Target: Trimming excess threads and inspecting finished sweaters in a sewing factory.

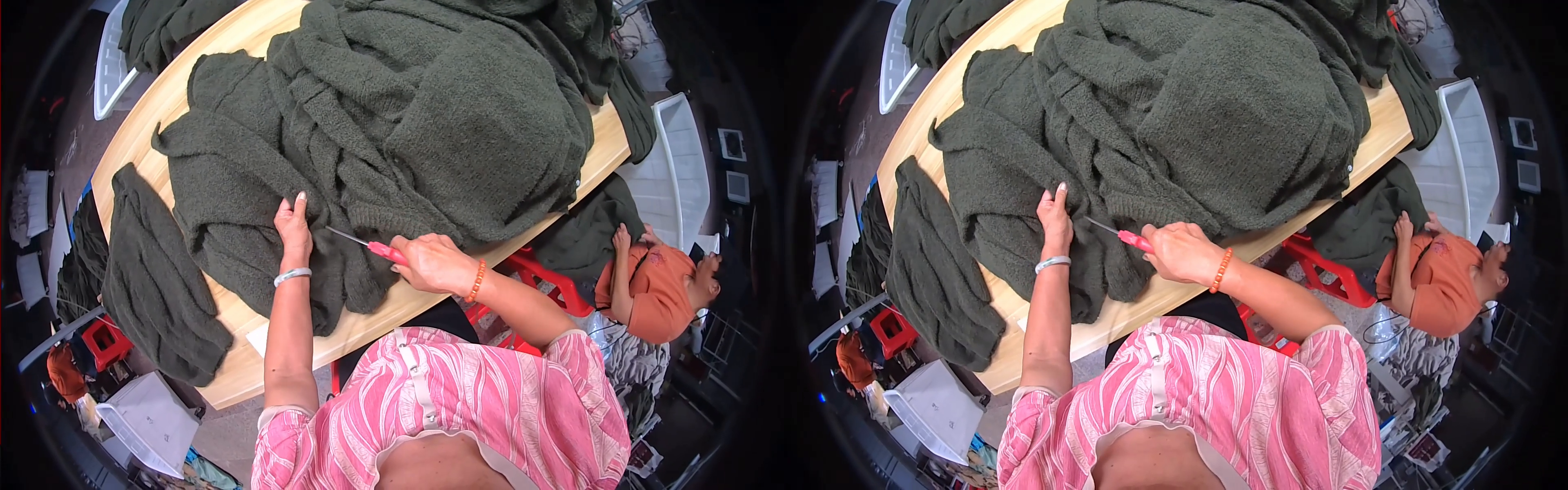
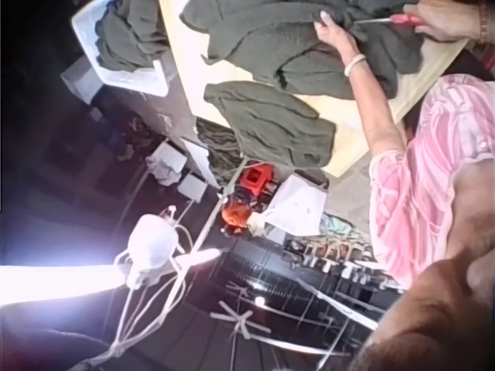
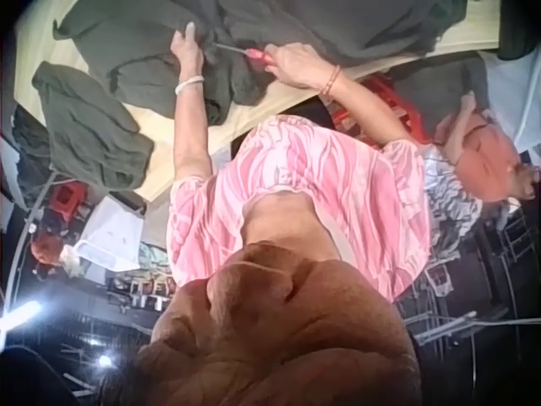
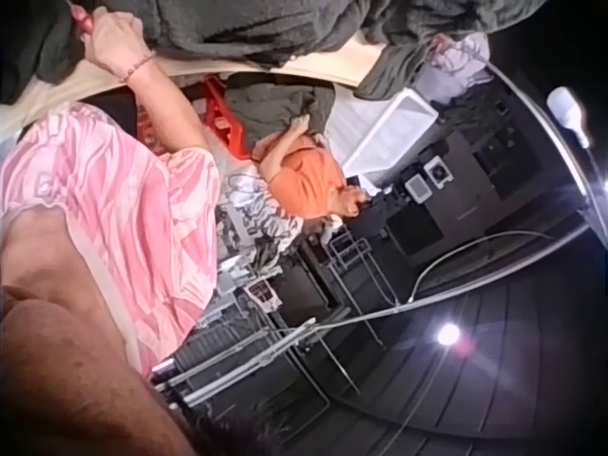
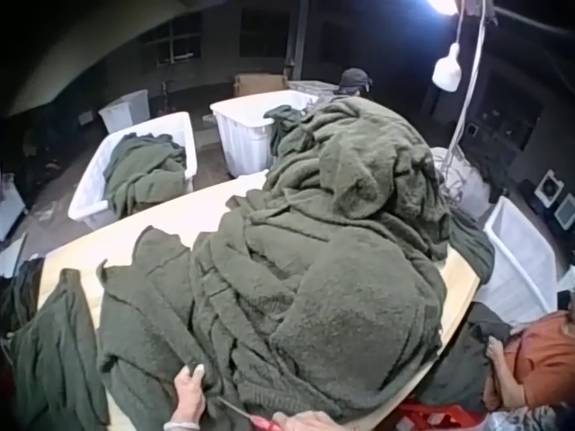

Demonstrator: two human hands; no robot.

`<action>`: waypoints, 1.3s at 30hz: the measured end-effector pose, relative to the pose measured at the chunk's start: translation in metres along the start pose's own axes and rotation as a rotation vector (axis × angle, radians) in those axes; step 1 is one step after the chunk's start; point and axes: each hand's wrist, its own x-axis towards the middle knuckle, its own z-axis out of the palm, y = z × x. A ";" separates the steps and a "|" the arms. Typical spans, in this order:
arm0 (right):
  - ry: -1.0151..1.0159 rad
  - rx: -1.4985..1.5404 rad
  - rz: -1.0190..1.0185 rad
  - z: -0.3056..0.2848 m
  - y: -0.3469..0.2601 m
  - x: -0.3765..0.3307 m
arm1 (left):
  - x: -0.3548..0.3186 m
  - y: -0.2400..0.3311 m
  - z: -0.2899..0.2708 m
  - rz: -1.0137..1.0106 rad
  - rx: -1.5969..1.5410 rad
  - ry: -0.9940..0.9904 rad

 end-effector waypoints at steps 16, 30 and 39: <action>-0.148 -0.063 -0.011 0.010 0.006 -0.047 | -0.087 -0.020 -0.016 -0.298 -0.039 0.108; -0.157 -0.136 -0.004 0.007 -0.012 -0.029 | -0.092 -0.023 -0.025 -0.274 -0.171 0.019; 0.032 -0.092 0.006 0.004 -0.005 -0.004 | -0.090 -0.016 -0.019 -0.297 -0.200 -0.046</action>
